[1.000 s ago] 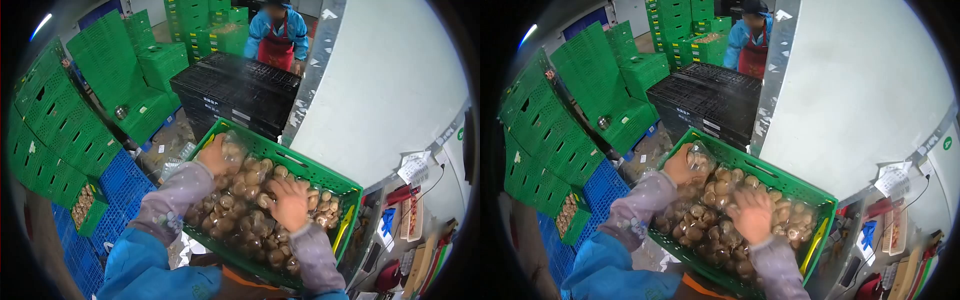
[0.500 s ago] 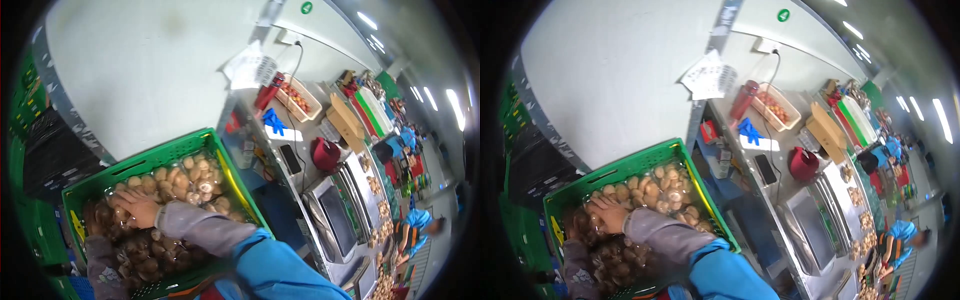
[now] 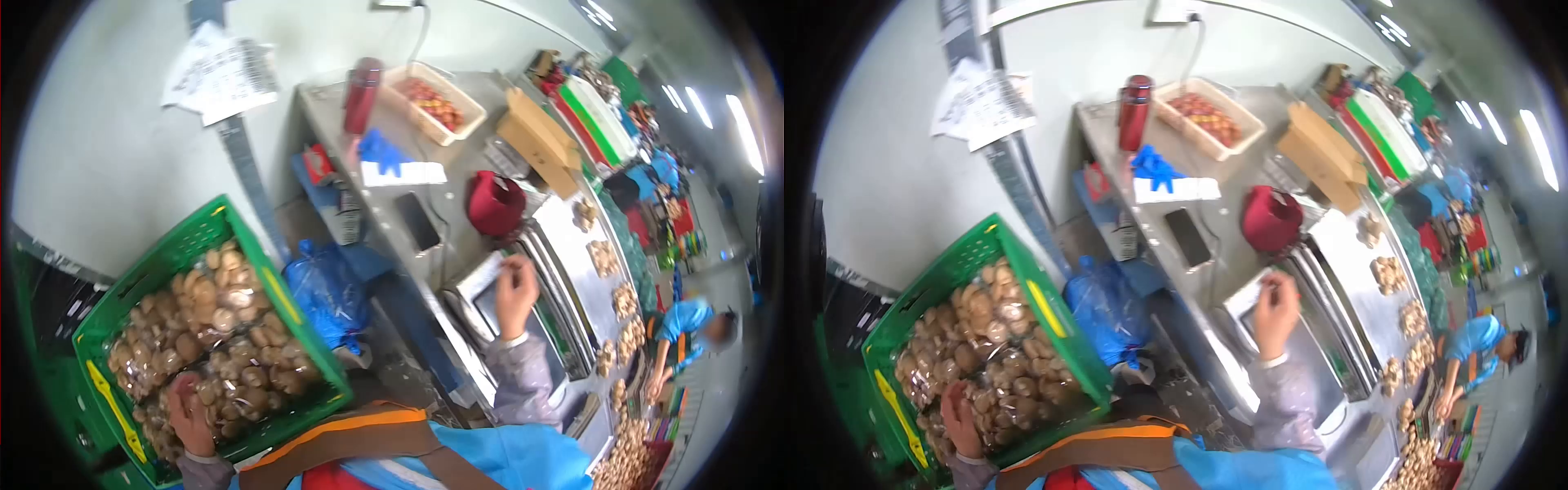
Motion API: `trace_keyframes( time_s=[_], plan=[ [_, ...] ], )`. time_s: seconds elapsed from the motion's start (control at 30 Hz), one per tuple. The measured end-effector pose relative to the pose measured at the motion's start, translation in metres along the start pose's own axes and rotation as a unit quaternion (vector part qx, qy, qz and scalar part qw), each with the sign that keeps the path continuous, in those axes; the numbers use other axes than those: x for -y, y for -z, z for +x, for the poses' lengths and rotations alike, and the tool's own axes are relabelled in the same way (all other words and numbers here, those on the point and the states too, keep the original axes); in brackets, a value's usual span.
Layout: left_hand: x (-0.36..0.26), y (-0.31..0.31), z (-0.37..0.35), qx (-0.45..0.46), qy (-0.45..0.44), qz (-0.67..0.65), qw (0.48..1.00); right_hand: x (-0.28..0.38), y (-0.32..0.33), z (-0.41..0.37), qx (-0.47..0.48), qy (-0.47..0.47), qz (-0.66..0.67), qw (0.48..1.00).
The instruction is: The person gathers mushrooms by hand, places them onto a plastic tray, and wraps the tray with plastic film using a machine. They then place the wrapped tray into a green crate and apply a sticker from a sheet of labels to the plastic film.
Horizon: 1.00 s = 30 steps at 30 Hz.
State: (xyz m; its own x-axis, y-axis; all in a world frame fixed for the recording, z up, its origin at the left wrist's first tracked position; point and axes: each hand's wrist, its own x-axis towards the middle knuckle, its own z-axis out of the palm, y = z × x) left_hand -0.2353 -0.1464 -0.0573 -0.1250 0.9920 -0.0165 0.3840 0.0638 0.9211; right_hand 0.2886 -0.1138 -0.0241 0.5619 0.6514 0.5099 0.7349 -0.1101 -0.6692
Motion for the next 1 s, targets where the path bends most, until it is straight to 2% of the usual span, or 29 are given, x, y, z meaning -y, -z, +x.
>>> trace_keyframes(
  time_s=[0.07,0.1,0.13,0.17,0.23,0.27,0.3,0.37,0.4,0.43,0.47,0.5,0.57,0.67,0.73,0.77,0.8,0.83,0.87,0.93,0.97,1.0],
  plan=[
    [-0.017,-0.037,0.000,0.053,-0.014,-0.025,0.998,-0.037,0.003,-0.058,0.082,-0.001,-0.007,0.997],
    [-0.026,-0.053,0.003,0.095,-0.022,-0.045,0.994,-0.040,0.002,-0.096,0.173,-0.125,0.012,0.977],
    [-0.037,-0.070,0.006,0.106,-0.022,-0.086,0.990,-0.016,0.005,-0.120,0.236,-0.181,0.025,0.954],
    [-0.048,-0.081,0.011,0.128,-0.035,-0.089,0.987,-0.017,0.002,-0.156,0.279,-0.165,0.047,0.945],
    [-0.074,-0.097,0.021,0.215,-0.153,0.033,0.964,-0.009,-0.002,-0.213,0.334,-0.114,0.107,0.929],
    [-0.093,-0.111,0.025,0.231,-0.194,0.010,0.953,0.001,0.001,-0.228,0.379,-0.106,0.123,0.911],
    [-0.104,-0.121,0.032,0.239,-0.206,0.011,0.949,0.016,0.007,-0.232,0.389,-0.120,0.143,0.902],
    [-0.114,-0.146,0.045,0.295,-0.289,0.044,0.910,0.020,0.019,-0.223,0.351,-0.108,0.157,0.917],
    [-0.117,-0.159,0.050,0.292,-0.294,0.043,0.909,0.018,0.027,-0.207,0.312,-0.095,0.128,0.937],
    [-0.120,-0.174,0.056,0.290,-0.341,0.076,0.891,0.012,0.037,-0.182,0.273,-0.078,0.098,0.954],
    [-0.120,-0.187,0.062,0.285,-0.385,0.109,0.871,0.003,0.047,-0.153,0.243,-0.109,0.082,0.961],
    [-0.116,-0.198,0.066,0.276,-0.386,0.108,0.874,-0.005,0.058,-0.123,0.213,-0.141,0.065,0.965],
    [-0.107,-0.220,0.070,0.284,-0.358,0.151,0.876,-0.037,0.073,-0.051,0.129,-0.067,0.022,0.989],
    [-0.100,-0.228,0.066,0.244,-0.402,0.233,0.851,-0.067,0.078,0.079,0.087,-0.024,-0.124,0.988],
    [-0.092,-0.229,0.067,0.228,-0.347,0.251,0.874,-0.108,0.064,0.164,0.052,0.051,-0.278,0.958],
    [-0.094,-0.229,0.068,0.208,-0.349,0.254,0.878,-0.128,0.054,0.201,0.071,0.043,-0.333,0.939],
    [-0.077,-0.230,0.071,0.224,-0.331,0.259,0.879,-0.151,0.041,0.230,0.106,0.012,-0.408,0.907],
    [-0.084,-0.228,0.070,0.259,-0.291,0.322,0.863,-0.170,0.027,0.256,0.142,-0.020,-0.477,0.867],
    [-0.091,-0.225,0.069,0.291,-0.246,0.382,0.842,-0.183,0.016,0.275,0.139,-0.012,-0.472,0.871],
    [-0.089,-0.225,0.069,0.281,-0.231,0.407,0.838,-0.211,-0.007,0.291,0.198,-0.039,-0.548,0.812],
    [-0.083,-0.226,0.067,0.283,-0.218,0.429,0.830,-0.226,-0.020,0.296,0.202,-0.033,-0.542,0.815],
    [-0.070,-0.227,0.064,0.279,-0.213,0.433,0.830,-0.242,-0.032,0.298,0.229,-0.044,-0.574,0.785]
  ],
)
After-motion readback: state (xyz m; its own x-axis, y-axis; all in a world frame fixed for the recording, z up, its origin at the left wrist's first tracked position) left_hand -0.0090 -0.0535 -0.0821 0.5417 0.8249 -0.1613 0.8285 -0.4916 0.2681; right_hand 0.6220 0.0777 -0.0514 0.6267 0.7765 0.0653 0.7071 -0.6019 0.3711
